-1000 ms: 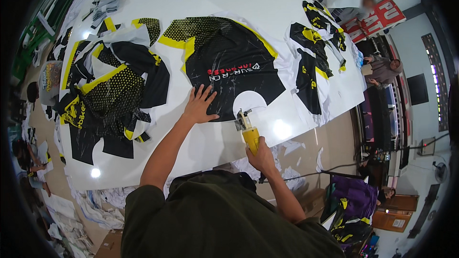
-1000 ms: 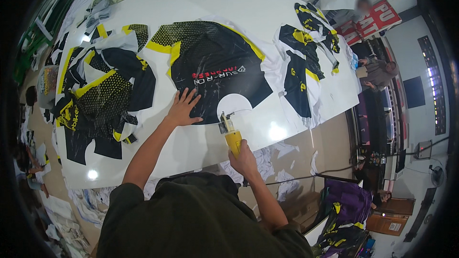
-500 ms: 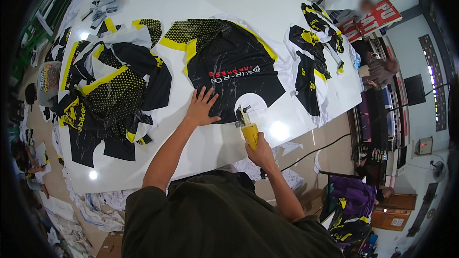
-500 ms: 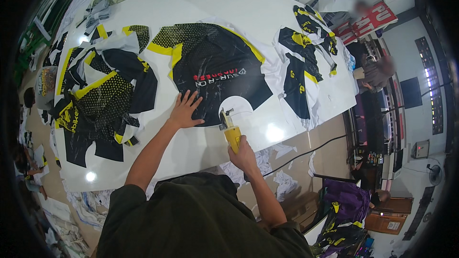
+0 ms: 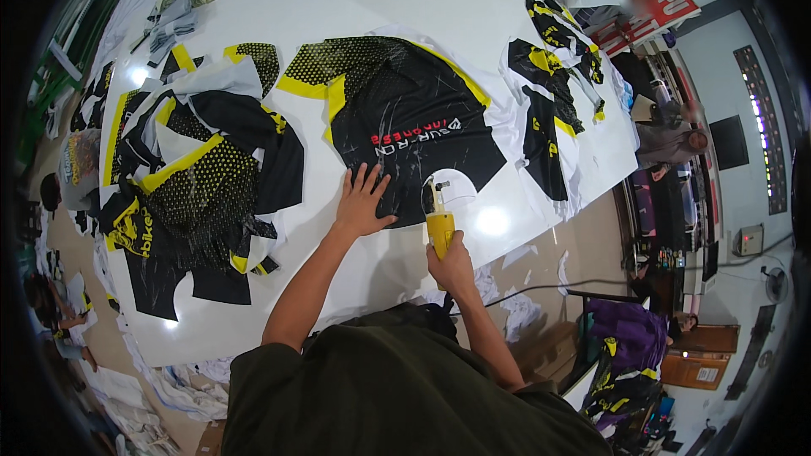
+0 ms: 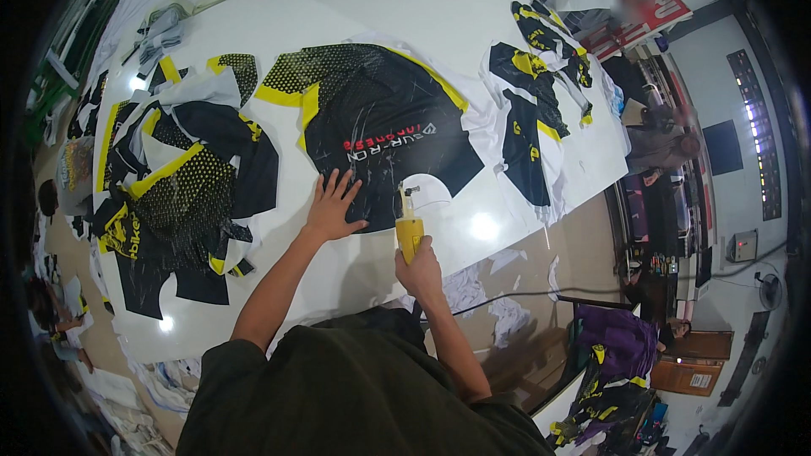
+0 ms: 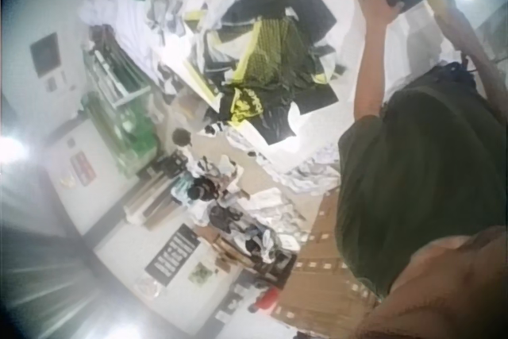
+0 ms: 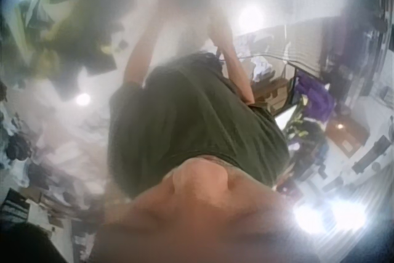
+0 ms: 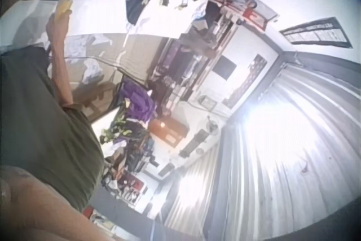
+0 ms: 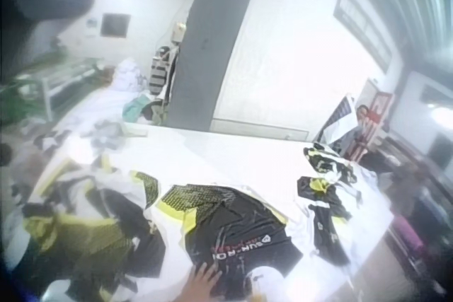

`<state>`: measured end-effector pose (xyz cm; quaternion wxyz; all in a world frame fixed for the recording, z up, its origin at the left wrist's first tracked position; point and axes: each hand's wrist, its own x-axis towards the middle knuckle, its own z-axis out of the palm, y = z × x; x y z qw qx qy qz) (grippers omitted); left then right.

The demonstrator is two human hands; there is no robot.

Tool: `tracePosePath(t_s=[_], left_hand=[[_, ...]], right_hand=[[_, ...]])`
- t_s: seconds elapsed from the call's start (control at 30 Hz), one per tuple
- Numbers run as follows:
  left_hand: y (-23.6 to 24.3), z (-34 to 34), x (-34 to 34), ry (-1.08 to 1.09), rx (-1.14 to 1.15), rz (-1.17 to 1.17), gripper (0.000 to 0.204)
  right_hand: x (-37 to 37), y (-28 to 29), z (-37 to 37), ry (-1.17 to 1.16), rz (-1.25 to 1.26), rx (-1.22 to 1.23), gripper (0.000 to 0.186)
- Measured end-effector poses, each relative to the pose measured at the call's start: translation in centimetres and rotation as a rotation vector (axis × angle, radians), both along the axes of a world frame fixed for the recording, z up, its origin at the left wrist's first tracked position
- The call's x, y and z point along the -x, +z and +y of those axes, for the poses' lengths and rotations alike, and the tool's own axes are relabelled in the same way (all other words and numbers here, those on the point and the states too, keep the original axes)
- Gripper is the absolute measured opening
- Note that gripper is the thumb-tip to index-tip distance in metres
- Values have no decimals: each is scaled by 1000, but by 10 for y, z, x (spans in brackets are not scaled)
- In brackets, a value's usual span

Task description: The person uses a yellow electric rotary cutter to cut black and yellow patterned fabric on a white table. They cut out several garment pieces, including a shirt front and back, and a sleeve, following the printed design lines. The person handles the fabric with their left hand to keep it steady while cutting with their right hand.

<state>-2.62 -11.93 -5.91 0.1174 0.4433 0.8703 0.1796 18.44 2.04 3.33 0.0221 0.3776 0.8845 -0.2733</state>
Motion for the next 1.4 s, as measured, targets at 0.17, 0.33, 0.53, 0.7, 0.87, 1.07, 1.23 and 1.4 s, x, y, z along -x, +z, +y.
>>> tracePosePath(t_s=[0.17,0.33,0.53,0.7,0.87,1.07,1.23,1.4], left_hand=[[2,1,0,16,-28,-28,102],[-1,-1,1,31,-81,-49,102],[-5,-2,-1,44,-131,-71,102],[-5,-3,0,52,-144,-84,101],[-5,-3,2,65,-165,-99,100],[-5,-4,1,72,-185,-101,100],[-3,-4,2,56,-157,-108,100],[-5,-6,2,57,-153,-80,101]], right_hand=[[22,5,-10,-71,-13,-30,49],[40,4,-14,-135,-19,-68,48],[53,-5,-6,-178,-9,-74,50],[66,-5,-5,-192,-22,-104,49],[73,-7,1,-195,1,-119,49],[82,-9,6,-240,-36,-146,51],[82,-16,15,-254,-33,-154,54],[73,-10,14,-251,-34,-116,58]])
